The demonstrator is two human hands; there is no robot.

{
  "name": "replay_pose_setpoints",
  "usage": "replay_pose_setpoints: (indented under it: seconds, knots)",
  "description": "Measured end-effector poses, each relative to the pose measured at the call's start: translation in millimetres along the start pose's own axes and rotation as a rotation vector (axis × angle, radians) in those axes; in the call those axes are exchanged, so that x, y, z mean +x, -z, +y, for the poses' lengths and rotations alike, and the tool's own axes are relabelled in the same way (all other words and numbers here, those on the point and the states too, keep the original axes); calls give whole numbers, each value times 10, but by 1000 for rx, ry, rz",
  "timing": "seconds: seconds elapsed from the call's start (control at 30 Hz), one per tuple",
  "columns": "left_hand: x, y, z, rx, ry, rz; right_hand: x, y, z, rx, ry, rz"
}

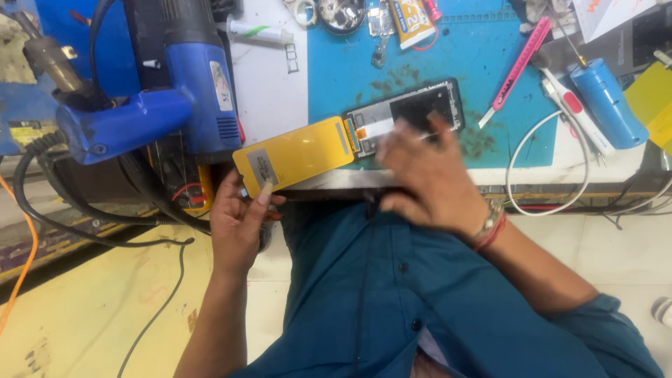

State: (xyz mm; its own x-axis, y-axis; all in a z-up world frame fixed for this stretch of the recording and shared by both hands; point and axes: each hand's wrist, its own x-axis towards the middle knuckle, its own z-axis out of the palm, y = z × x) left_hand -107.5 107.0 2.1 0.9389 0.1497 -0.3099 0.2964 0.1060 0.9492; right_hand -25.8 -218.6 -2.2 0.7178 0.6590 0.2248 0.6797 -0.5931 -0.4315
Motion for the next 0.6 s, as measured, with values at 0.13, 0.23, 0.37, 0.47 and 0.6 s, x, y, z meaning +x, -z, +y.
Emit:
replay_pose_setpoints:
  seconds: [0.13,0.23,0.37,0.47,0.6]
  knots:
    - [-20,26,-106,-20,-3,-28,207,46,105,-136,-193,85]
    - [-49,13,-213,-89,14,-21,475,-35,81,-176,-129,136]
    - [-77,-25,-373,-154,3,-24,850,-155,66,-24,-127,241]
    - [-150,-18,-463,-136,22,-9,928,-154,120,-118,-153,258]
    - [-260,29,-580,-33,18,87,887,-19,335,-150,-238,319]
